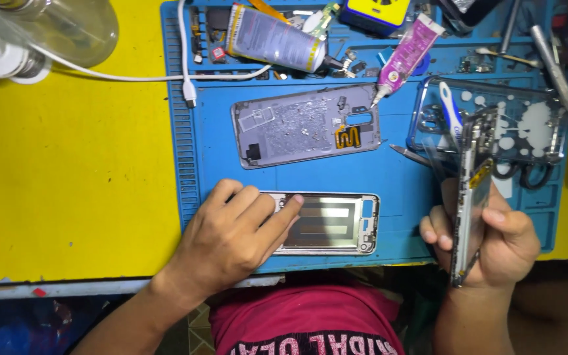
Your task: The person cleans a smartphone battery with a toothbrush, then places it into a disassembled phone chassis. They handle the phone's internal components and compare it to another phone frame on the workbench.
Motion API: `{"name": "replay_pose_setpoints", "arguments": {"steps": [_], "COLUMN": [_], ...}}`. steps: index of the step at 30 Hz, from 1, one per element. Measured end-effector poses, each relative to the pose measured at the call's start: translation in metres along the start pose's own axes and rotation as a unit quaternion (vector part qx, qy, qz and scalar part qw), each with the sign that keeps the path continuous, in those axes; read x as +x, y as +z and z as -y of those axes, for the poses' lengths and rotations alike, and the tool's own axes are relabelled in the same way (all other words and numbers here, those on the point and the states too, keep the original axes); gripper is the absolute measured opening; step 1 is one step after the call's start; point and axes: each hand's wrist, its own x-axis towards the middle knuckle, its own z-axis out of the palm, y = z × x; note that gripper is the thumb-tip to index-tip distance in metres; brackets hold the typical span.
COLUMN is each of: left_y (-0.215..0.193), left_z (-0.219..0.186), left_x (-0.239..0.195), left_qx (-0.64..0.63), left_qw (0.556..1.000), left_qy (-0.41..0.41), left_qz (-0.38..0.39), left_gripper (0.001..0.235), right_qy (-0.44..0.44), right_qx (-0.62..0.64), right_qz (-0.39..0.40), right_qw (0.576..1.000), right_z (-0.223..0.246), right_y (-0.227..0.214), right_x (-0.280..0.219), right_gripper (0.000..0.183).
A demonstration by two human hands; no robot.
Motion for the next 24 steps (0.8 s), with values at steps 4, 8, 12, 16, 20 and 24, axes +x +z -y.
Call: {"name": "replay_pose_setpoints", "arguments": {"steps": [4, 8, 12, 16, 20, 24], "left_y": [0.0006, -0.0008, 0.0006, 0.0007, 0.0002, -0.0002], "left_z": [-0.0001, -0.0012, -0.0006, -0.0015, -0.0023, -0.0021], "left_x": [0.0016, 0.0028, 0.0044, 0.0032, 0.0025, 0.0017], "left_qx": [0.011, 0.006, 0.011, 0.020, 0.029, 0.026], "left_qw": [1.000, 1.000, 1.000, 1.000, 1.000, 1.000], "left_qy": [0.000, 0.008, 0.011, 0.008, 0.005, 0.000], "left_qz": [-0.001, -0.004, -0.001, 0.004, 0.001, 0.008], "left_gripper": [0.015, 0.017, 0.018, 0.020, 0.018, 0.019], "right_qy": [-0.008, -0.027, -0.019, -0.025, -0.025, -0.028], "right_qx": [-0.009, -0.021, -0.003, -0.011, -0.020, -0.022], "right_qz": [-0.003, -0.016, 0.010, -0.006, -0.009, -0.009], "right_qw": [1.000, 0.999, 1.000, 1.000, 0.999, 0.999], "right_z": [-0.0010, -0.0022, -0.0009, -0.0034, -0.0027, -0.0033], "right_y": [0.0008, 0.0016, -0.0007, -0.0008, -0.0012, 0.0000], "right_x": [0.0014, 0.0011, 0.0032, 0.0025, 0.0021, 0.0019], "right_gripper": [0.048, 0.049, 0.047, 0.045, 0.047, 0.047]}}
